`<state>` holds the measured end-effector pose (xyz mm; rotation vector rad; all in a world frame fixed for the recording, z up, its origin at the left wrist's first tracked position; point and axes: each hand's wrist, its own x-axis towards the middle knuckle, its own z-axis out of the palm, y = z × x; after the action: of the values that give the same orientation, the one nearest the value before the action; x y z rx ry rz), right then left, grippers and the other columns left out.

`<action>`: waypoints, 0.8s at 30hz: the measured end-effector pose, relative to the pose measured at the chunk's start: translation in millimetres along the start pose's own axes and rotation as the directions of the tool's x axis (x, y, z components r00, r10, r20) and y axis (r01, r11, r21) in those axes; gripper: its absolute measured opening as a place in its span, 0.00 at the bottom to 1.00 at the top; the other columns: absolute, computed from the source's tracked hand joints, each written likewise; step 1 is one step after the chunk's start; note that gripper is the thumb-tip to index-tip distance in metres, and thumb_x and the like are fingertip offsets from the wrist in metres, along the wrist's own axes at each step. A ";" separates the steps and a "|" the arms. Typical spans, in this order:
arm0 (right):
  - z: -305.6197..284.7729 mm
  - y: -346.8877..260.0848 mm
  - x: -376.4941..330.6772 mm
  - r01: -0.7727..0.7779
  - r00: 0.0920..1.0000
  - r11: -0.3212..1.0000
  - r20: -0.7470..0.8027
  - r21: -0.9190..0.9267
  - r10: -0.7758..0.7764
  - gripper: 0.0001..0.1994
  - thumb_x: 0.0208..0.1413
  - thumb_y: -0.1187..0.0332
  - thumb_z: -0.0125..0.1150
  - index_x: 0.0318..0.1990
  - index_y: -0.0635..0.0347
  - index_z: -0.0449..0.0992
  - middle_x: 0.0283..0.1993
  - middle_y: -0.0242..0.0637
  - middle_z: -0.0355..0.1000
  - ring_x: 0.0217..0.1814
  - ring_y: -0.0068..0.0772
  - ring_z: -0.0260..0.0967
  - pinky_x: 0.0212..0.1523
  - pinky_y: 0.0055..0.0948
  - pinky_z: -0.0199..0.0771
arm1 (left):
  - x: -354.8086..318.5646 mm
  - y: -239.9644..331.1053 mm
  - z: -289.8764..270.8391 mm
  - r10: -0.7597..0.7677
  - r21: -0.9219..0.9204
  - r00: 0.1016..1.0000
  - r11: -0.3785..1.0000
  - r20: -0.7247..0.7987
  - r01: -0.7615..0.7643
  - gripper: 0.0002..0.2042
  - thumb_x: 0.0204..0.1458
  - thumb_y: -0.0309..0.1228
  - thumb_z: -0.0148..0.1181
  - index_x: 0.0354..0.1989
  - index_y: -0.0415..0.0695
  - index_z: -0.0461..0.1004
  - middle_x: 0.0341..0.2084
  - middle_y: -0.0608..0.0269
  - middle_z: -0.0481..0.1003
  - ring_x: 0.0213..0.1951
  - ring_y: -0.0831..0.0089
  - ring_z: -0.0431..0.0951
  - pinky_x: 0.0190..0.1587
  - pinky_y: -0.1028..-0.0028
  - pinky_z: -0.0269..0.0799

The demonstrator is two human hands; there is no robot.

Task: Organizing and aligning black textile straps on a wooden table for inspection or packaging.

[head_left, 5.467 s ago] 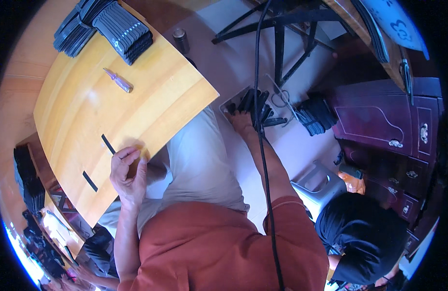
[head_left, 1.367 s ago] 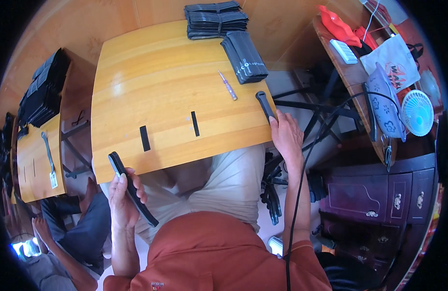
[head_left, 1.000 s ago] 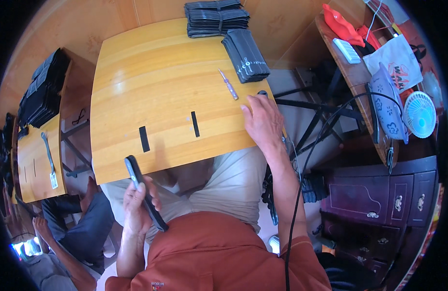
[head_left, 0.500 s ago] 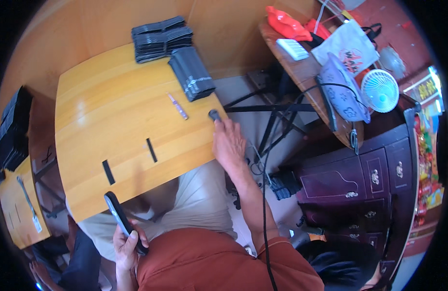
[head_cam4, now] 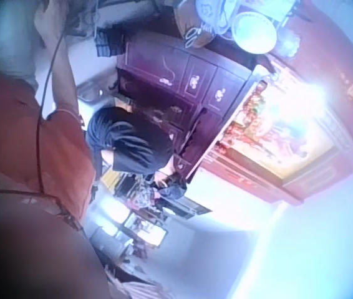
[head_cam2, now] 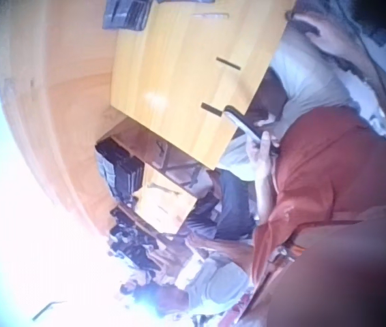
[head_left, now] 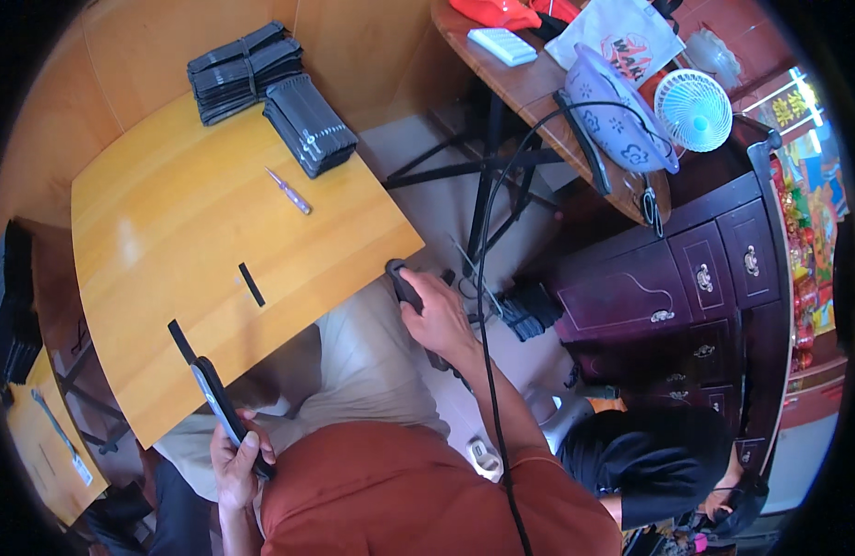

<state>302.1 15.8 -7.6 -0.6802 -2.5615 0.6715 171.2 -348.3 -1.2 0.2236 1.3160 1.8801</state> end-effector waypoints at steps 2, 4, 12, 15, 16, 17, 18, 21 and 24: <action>5.7 14.4 -24.7 -0.086 0.996 0.996 -0.007 0.017 0.086 0.24 0.50 0.74 0.65 0.57 0.64 0.75 0.51 0.52 0.76 0.49 0.51 0.77 0.49 0.38 0.78 | -0.7 -1.2 -2.5 0.004 0.040 1.000 0.999 -0.019 -0.003 0.18 0.63 0.34 0.61 0.56 0.38 0.65 0.26 0.61 0.73 0.24 0.76 0.73 0.28 0.78 0.70; 13.9 31.9 -44.7 -0.160 0.987 0.985 0.006 0.060 0.160 0.26 0.49 0.73 0.66 0.59 0.63 0.74 0.49 0.49 0.78 0.44 0.42 0.79 0.44 0.35 0.79 | 0.7 0.9 1.1 -0.001 0.029 1.000 1.000 -0.013 0.002 0.19 0.63 0.34 0.60 0.57 0.38 0.65 0.26 0.61 0.73 0.23 0.76 0.72 0.27 0.78 0.70; 55.4 106.3 -92.5 -0.568 0.812 0.771 0.349 0.289 0.467 0.26 0.52 0.74 0.61 0.61 0.63 0.74 0.49 0.44 0.78 0.42 0.30 0.75 0.45 0.30 0.76 | -1.6 3.4 2.9 0.004 0.064 1.000 0.998 -0.014 -0.003 0.18 0.63 0.34 0.60 0.56 0.39 0.66 0.26 0.61 0.72 0.22 0.77 0.71 0.26 0.79 0.69; 31.1 101.4 -85.4 -0.453 0.857 0.862 0.378 0.226 0.351 0.26 0.55 0.72 0.56 0.64 0.61 0.71 0.42 0.42 0.78 0.34 0.28 0.74 0.38 0.30 0.76 | -0.5 4.3 5.0 0.011 0.100 1.000 0.995 -0.013 -0.009 0.19 0.63 0.35 0.61 0.56 0.38 0.66 0.25 0.62 0.72 0.22 0.77 0.71 0.26 0.79 0.69; 24.5 105.9 -84.4 -0.447 0.862 0.865 0.370 0.229 0.348 0.26 0.55 0.72 0.56 0.64 0.61 0.71 0.42 0.42 0.78 0.34 0.28 0.74 0.38 0.30 0.76 | 0.2 4.4 5.6 0.007 0.113 1.000 0.994 -0.015 -0.005 0.19 0.63 0.36 0.62 0.56 0.38 0.66 0.25 0.62 0.72 0.22 0.77 0.72 0.26 0.79 0.69; 19.6 111.4 -84.2 -0.532 0.798 0.827 0.433 0.181 0.419 0.27 0.56 0.72 0.56 0.65 0.61 0.70 0.42 0.42 0.78 0.33 0.28 0.74 0.38 0.30 0.76 | 1.5 3.4 6.3 0.008 0.106 1.000 0.994 -0.015 -0.007 0.20 0.62 0.36 0.62 0.55 0.38 0.66 0.25 0.62 0.72 0.21 0.77 0.71 0.25 0.79 0.69; 13.0 116.6 -86.2 -0.613 0.722 0.780 0.490 0.126 0.488 0.27 0.56 0.71 0.56 0.66 0.60 0.69 0.42 0.43 0.78 0.31 0.27 0.73 0.37 0.29 0.76 | 2.5 3.7 8.6 0.014 0.105 1.000 0.994 -0.006 -0.013 0.20 0.62 0.36 0.62 0.55 0.38 0.66 0.25 0.62 0.72 0.21 0.77 0.71 0.25 0.79 0.69; -10.4 118.2 -88.8 -0.532 0.773 0.847 0.420 0.020 0.475 0.28 0.56 0.69 0.58 0.67 0.58 0.68 0.45 0.45 0.78 0.41 0.37 0.76 0.47 0.34 0.77 | 4.7 5.1 12.3 0.009 0.123 1.000 0.992 -0.002 -0.008 0.19 0.63 0.35 0.62 0.55 0.38 0.66 0.25 0.63 0.73 0.21 0.78 0.71 0.25 0.79 0.69; -40.0 108.9 -88.7 -0.481 0.811 0.871 0.328 -0.095 0.484 0.28 0.53 0.72 0.61 0.65 0.57 0.70 0.53 0.49 0.76 0.57 0.49 0.74 0.58 0.39 0.72 | 3.2 5.2 9.6 0.008 0.125 1.000 0.992 0.009 -0.009 0.18 0.63 0.35 0.61 0.55 0.39 0.67 0.25 0.63 0.73 0.21 0.79 0.71 0.25 0.80 0.69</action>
<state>430.7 64.5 -56.8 -1.3551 -2.7120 1.0204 171.8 -340.0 6.5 0.3016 1.4312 1.8036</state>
